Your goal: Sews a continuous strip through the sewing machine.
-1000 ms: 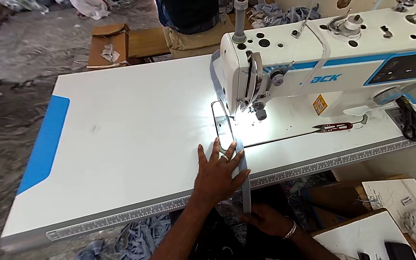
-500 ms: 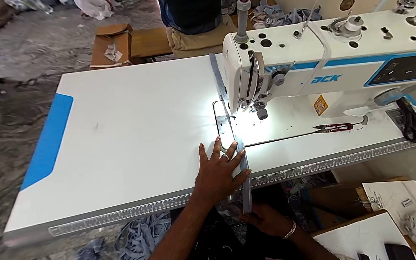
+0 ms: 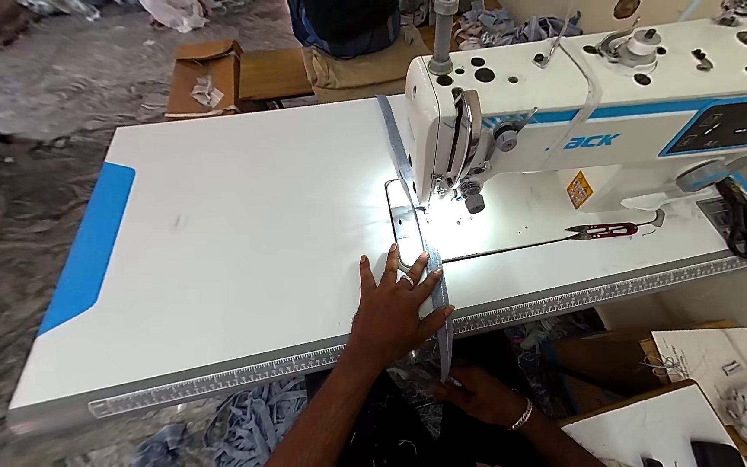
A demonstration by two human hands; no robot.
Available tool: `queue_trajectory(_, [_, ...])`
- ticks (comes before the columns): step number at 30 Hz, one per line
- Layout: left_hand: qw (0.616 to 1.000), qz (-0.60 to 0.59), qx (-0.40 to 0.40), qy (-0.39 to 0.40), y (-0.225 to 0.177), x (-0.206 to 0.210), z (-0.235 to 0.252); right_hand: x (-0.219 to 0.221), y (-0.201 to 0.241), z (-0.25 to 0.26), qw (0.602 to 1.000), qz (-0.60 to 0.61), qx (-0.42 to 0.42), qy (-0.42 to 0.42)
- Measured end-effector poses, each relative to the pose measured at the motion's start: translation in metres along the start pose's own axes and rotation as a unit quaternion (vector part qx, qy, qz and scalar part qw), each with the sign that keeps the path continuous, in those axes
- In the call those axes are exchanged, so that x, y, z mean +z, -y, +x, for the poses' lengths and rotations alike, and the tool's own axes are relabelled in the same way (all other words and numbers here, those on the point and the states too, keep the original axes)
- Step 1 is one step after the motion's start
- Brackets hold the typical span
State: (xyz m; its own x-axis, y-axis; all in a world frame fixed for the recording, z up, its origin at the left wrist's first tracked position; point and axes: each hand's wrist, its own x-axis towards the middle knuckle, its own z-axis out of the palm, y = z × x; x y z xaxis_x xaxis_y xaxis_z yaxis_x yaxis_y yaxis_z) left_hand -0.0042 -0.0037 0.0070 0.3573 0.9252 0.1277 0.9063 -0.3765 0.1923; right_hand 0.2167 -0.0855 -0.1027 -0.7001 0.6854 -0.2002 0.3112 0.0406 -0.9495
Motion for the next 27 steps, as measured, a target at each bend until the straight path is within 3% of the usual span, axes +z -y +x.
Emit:
queue_trajectory(10, [1.000,-0.014,-0.006,0.018,0.003,0.000,0.002,-0.003,0.004,-0.003,0.994,0.090,-0.033,-0.051])
queue_trajectory(15, [1.000,-0.014,-0.005,0.023,0.003,-0.006,0.007,-0.004,0.007,-0.003,0.991,0.122,0.016,-0.044])
queue_trajectory(27, [0.996,0.028,-0.082,0.031,0.035,-0.004,0.070,-0.004,0.009,-0.002,0.992,0.109,0.057,-0.024])
